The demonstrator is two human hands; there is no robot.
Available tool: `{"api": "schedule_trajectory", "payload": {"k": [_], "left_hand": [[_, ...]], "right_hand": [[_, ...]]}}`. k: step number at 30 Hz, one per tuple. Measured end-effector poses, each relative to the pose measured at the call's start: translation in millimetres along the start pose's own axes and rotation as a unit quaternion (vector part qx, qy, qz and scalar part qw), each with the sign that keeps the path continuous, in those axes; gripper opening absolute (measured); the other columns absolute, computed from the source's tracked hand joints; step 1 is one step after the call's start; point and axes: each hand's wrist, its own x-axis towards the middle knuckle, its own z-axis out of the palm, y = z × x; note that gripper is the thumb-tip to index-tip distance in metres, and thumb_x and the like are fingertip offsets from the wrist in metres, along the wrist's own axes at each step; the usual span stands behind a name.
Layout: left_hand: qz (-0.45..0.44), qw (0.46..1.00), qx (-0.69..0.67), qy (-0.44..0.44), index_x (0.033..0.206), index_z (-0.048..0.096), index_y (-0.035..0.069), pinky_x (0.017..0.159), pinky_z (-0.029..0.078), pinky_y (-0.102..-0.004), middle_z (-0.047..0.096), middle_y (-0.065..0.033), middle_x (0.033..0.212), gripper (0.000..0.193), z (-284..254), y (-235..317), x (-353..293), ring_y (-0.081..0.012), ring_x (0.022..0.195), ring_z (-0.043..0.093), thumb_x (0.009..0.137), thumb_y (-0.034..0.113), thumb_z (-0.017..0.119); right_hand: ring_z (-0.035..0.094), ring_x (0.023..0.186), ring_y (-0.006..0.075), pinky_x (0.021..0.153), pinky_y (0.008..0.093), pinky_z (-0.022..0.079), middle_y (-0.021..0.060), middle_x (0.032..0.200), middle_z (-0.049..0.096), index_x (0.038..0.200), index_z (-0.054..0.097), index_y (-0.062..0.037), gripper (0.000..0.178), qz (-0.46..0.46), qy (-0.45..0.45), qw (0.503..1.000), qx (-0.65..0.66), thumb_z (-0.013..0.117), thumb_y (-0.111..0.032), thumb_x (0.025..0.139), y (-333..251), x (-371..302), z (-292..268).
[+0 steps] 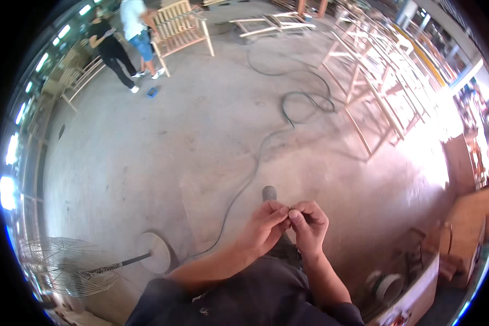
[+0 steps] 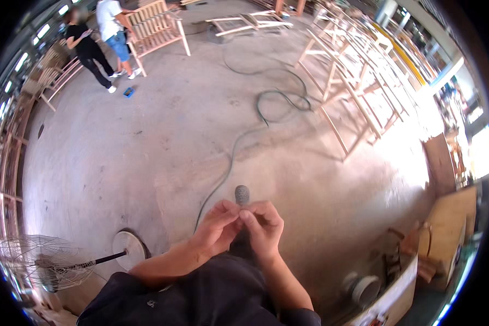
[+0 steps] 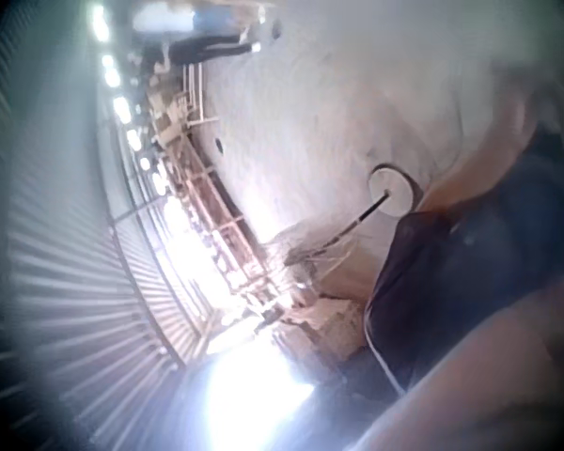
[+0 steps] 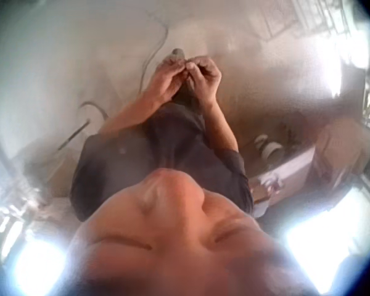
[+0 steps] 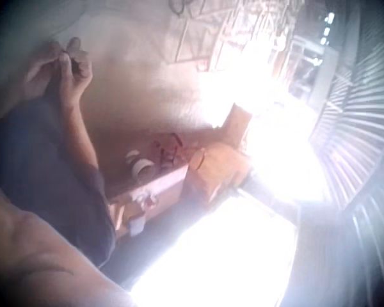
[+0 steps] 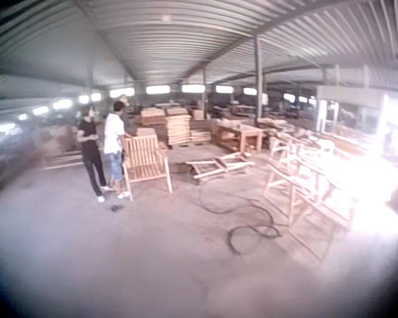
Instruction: The person retrieves a drill bit from a workbench and walks to a wooden chair frame. They use a pneumatic drill to fasten the chair's back slats to the frame, working alongside another person who assists with the assembly. The person then returns to the workbench to change the drill bit and continues working on the chair.
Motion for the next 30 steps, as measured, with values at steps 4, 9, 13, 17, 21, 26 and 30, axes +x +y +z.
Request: {"api": "schedule_trajectory", "payload": {"k": [4,9,13,17,21,26,30], "left_hand": [[-0.006,0.971,0.221,0.091,0.104,0.068,0.003,0.076,0.054,-0.0283,0.072,-0.0063,0.096,0.010,-50,68,84,-0.0141,0.083,0.066,0.102,0.012,0.070],[-0.046,0.937,0.317,0.139,0.106,0.070,-0.001,0.069,0.054,-0.0272,0.073,-0.0067,0.091,0.017,-68,163,205,-0.0127,0.077,0.067,0.100,0.015,0.073],[-0.053,0.892,0.417,0.166,0.102,0.071,-0.001,0.069,0.055,-0.0269,0.073,-0.0060,0.088,0.018,-79,238,270,-0.0116,0.077,0.067,0.100,0.017,0.074],[-0.027,0.914,0.372,0.160,0.099,0.072,0.000,0.068,0.054,-0.0267,0.073,-0.0049,0.085,0.019,-78,327,334,-0.0101,0.076,0.067,0.099,0.019,0.075],[-0.048,0.918,0.357,0.169,0.095,0.070,0.001,0.066,0.054,-0.0266,0.073,-0.0048,0.088,0.019,-111,394,413,-0.0104,0.074,0.066,0.098,0.019,0.076],[-0.051,0.912,0.364,0.181,0.090,0.069,0.002,0.063,0.052,-0.0262,0.072,-0.0054,0.082,0.017,-164,495,535,-0.0113,0.070,0.065,0.096,0.016,0.077],[-0.022,0.944,0.283,0.168,0.091,0.070,0.002,0.060,0.050,-0.0266,0.072,-0.0062,0.079,0.015,-181,593,630,-0.0119,0.068,0.065,0.095,0.014,0.077]], "right_hand": [[0.061,0.072,0.0098,0.066,0.0245,0.050,0.0053,0.085,0.068,0.093,0.067,0.0009,0.009,-0.086,-0.079,0.984,-0.133,0.071,-0.005,0.098,71,117,5],[0.066,0.076,0.0123,0.069,0.0264,0.054,0.0071,0.086,0.071,0.095,0.070,0.0029,0.012,0.115,-0.105,0.980,-0.121,0.065,-0.006,0.102,91,272,49],[0.068,0.075,0.0132,0.068,0.0279,0.055,0.0082,0.084,0.071,0.094,0.071,0.0037,0.013,0.133,-0.183,0.957,-0.182,0.065,-0.006,0.101,109,377,85],[0.071,0.069,0.0177,0.066,0.0312,0.056,0.0121,0.083,0.073,0.090,0.071,0.0028,0.012,0.024,-0.260,0.910,-0.323,0.069,-0.007,0.096,89,491,148],[0.071,0.066,0.0228,0.065,0.0344,0.055,0.0137,0.081,0.073,0.086,0.068,0.0027,0.014,-0.069,-0.256,0.888,-0.376,0.069,-0.008,0.094,127,585,188],[0.070,0.063,0.0266,0.063,0.0401,0.055,0.0146,0.081,0.069,0.090,0.068,-0.0004,0.017,-0.025,-0.241,0.901,-0.359,0.066,-0.015,0.099,168,726,262],[0.068,0.061,0.0217,0.060,0.0360,0.052,0.0135,0.071,0.068,0.089,0.063,0.0020,0.020,-0.014,-0.212,0.893,-0.397,0.061,-0.014,0.100,185,847,325]]}}
